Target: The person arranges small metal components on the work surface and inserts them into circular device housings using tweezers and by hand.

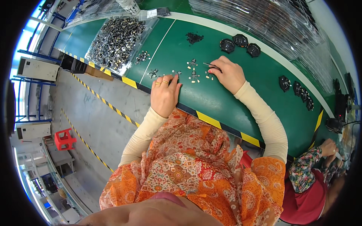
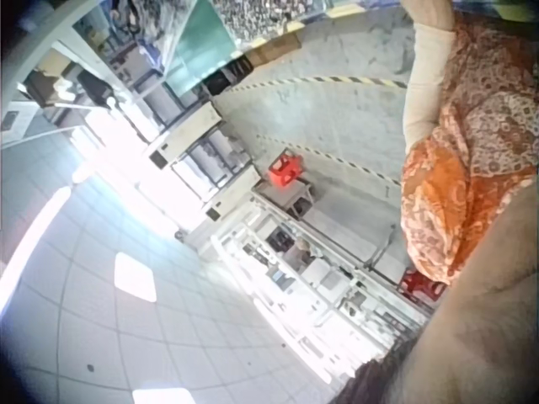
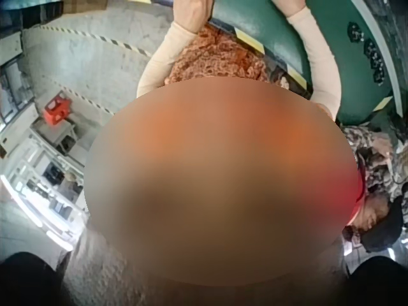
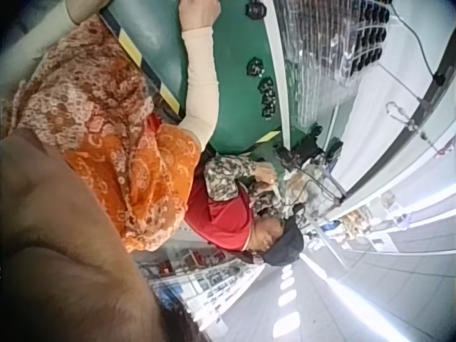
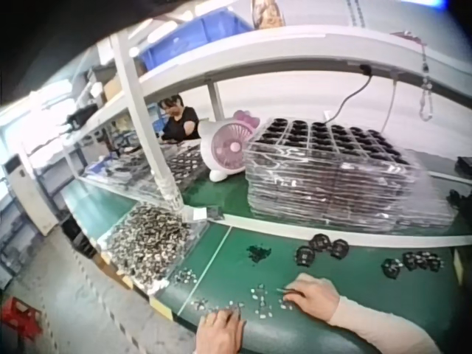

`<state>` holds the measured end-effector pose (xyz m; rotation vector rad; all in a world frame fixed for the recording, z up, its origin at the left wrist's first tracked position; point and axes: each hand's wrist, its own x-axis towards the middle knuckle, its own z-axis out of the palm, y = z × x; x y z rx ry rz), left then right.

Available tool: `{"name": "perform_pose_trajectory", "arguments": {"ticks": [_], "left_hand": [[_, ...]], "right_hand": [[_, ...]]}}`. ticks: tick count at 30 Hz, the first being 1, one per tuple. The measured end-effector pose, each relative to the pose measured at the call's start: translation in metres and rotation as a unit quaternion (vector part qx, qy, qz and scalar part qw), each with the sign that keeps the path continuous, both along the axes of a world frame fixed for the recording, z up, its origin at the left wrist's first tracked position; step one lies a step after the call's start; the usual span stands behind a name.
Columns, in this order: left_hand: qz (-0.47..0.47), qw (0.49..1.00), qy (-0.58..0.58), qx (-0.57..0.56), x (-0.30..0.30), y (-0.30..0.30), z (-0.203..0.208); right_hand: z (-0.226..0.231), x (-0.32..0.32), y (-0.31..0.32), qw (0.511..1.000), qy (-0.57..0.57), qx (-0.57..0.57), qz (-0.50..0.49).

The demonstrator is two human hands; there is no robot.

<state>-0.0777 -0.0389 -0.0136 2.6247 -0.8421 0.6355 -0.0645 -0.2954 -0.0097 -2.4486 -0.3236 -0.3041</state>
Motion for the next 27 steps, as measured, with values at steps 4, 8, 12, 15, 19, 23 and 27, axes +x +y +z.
{"name": "perform_pose_trajectory", "arguments": {"ticks": [4,8,12,15,19,23,27], "left_hand": [[0.018,0.999,0.036,-0.032,0.007,-0.019,0.005],[-0.006,0.999,-0.016,-0.038,0.015,-0.045,-0.002],[0.010,0.999,-0.012,-0.047,0.014,-0.043,0.007],[0.114,0.990,-0.056,-0.056,0.013,-0.003,0.009],[0.170,0.983,-0.069,-0.027,0.020,0.040,0.000],[0.177,0.983,-0.041,0.014,0.038,0.033,-0.002],[0.139,0.987,-0.039,0.075,0.055,0.041,-0.006]], "right_hand": [[-0.004,0.000,0.006,0.999,-0.030,-0.028,0.012],[-0.006,-0.002,0.013,0.996,-0.078,-0.030,0.032],[-0.007,-0.004,0.011,0.993,-0.106,-0.030,0.031],[-0.004,-0.004,0.009,0.994,-0.100,-0.036,0.035],[-0.003,0.000,0.009,0.993,-0.107,-0.031,0.043],[-0.005,0.000,0.011,0.992,-0.110,-0.031,0.043],[-0.006,-0.001,0.012,0.992,-0.111,-0.035,0.040]]}}
